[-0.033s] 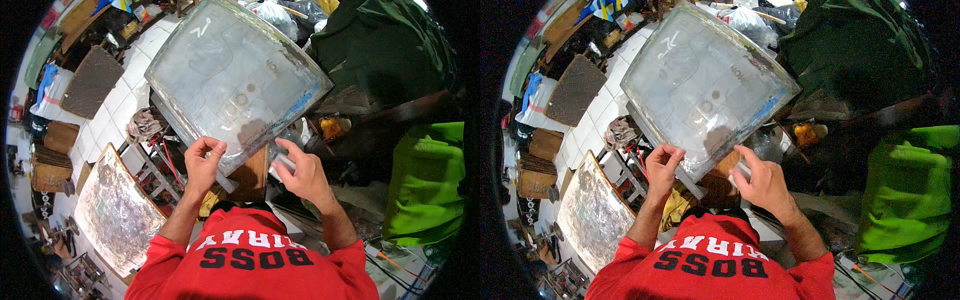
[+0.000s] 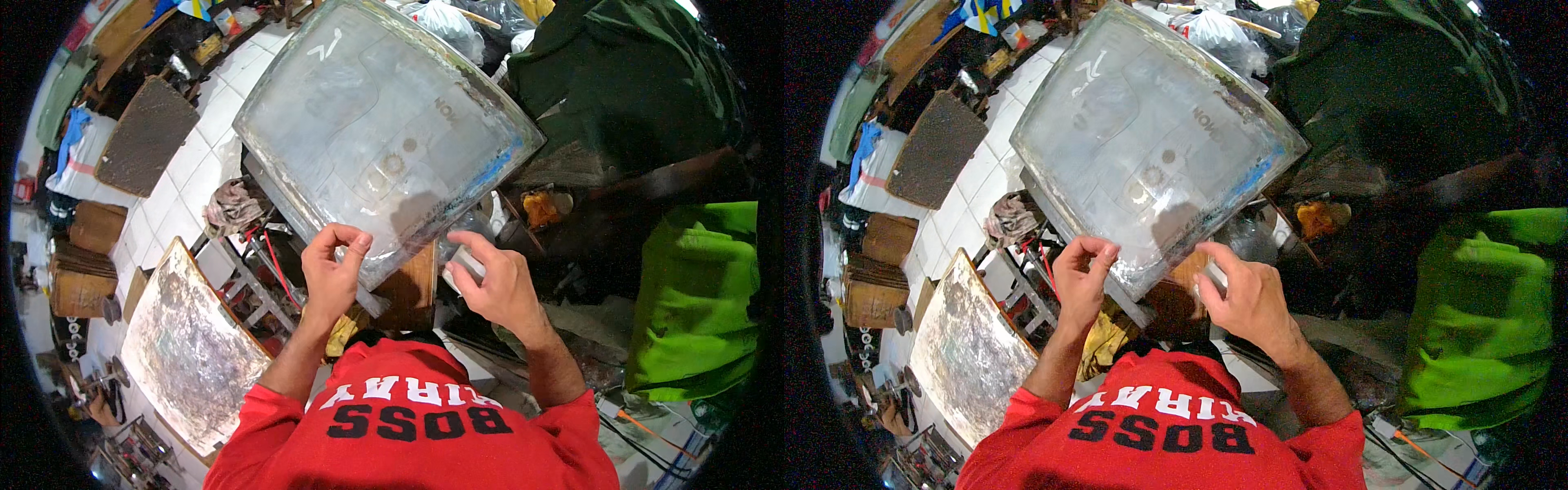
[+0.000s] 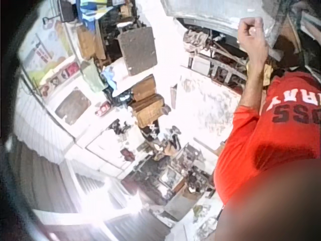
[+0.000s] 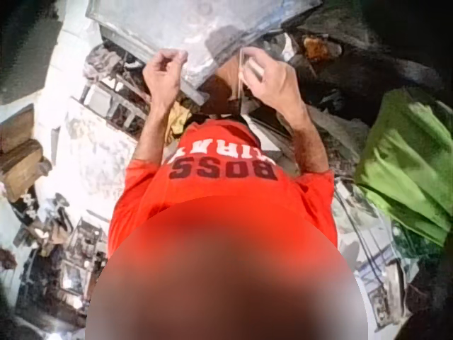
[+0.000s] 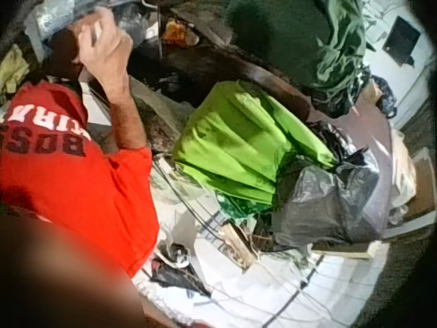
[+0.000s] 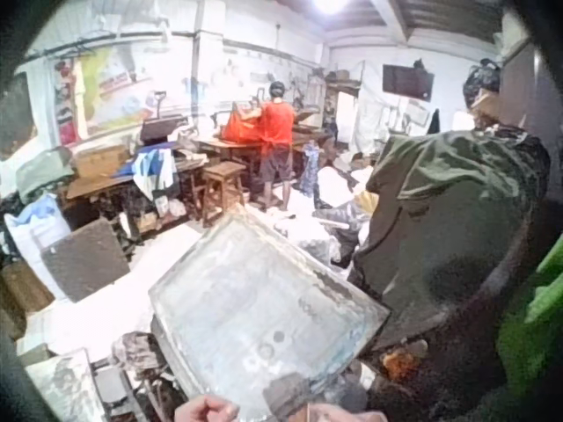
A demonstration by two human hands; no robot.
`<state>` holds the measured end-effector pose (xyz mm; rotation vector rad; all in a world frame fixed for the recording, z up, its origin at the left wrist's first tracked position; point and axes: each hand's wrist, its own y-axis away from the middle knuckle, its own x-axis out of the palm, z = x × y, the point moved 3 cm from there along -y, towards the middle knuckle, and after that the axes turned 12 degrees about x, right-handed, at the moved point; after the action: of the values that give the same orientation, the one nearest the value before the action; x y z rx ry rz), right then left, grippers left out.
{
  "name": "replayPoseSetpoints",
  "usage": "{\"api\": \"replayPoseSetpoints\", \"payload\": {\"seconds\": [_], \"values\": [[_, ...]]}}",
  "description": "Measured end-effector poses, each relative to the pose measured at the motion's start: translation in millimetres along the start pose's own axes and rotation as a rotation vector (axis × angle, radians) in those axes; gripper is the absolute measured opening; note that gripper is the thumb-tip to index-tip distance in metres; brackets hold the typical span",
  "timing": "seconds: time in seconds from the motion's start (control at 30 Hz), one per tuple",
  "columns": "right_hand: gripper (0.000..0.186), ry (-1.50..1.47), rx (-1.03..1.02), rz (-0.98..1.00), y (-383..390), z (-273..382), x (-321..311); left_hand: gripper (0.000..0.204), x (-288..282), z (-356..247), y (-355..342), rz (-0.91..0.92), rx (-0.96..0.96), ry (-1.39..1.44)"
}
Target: The person applies tape to the edges of a screen printing frame, then moves stacks of wooden boards and places a frame over a paper template on a workbench. The person repeatedly lifts and lowers the frame to check alignment with the template.
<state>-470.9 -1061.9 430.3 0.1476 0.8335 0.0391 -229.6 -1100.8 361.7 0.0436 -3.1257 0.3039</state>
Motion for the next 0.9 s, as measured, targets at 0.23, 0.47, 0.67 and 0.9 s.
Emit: {"api": "replayPoseSetpoints", "payload": {"seconds": [0.23, 0.47, 0.67, 0.9], "values": [[0.022, 0.056, -0.076, -0.075, -13.5, 49.9, -30.5, 0.007, -15.4, -45.4, -29.8, -0.040, 0.407, -0.083], [0.013, -0.052, -0.951, -0.011, 0.8, 104.5, -99.6, 0.024, -35.4, -125.3, -24.2, -0.469, 0.928, 0.101], [0.013, -0.250, -1.032, -0.193, 4.2, 123.6, -113.4, 0.025, -34.8, -151.9, -43.7, -0.121, 1.223, 0.064], [0.015, -0.157, -0.858, -0.213, 27.8, 59.0, -106.9, 0.027, -24.9, -147.2, -40.1, -0.043, 1.159, 0.108]]}}
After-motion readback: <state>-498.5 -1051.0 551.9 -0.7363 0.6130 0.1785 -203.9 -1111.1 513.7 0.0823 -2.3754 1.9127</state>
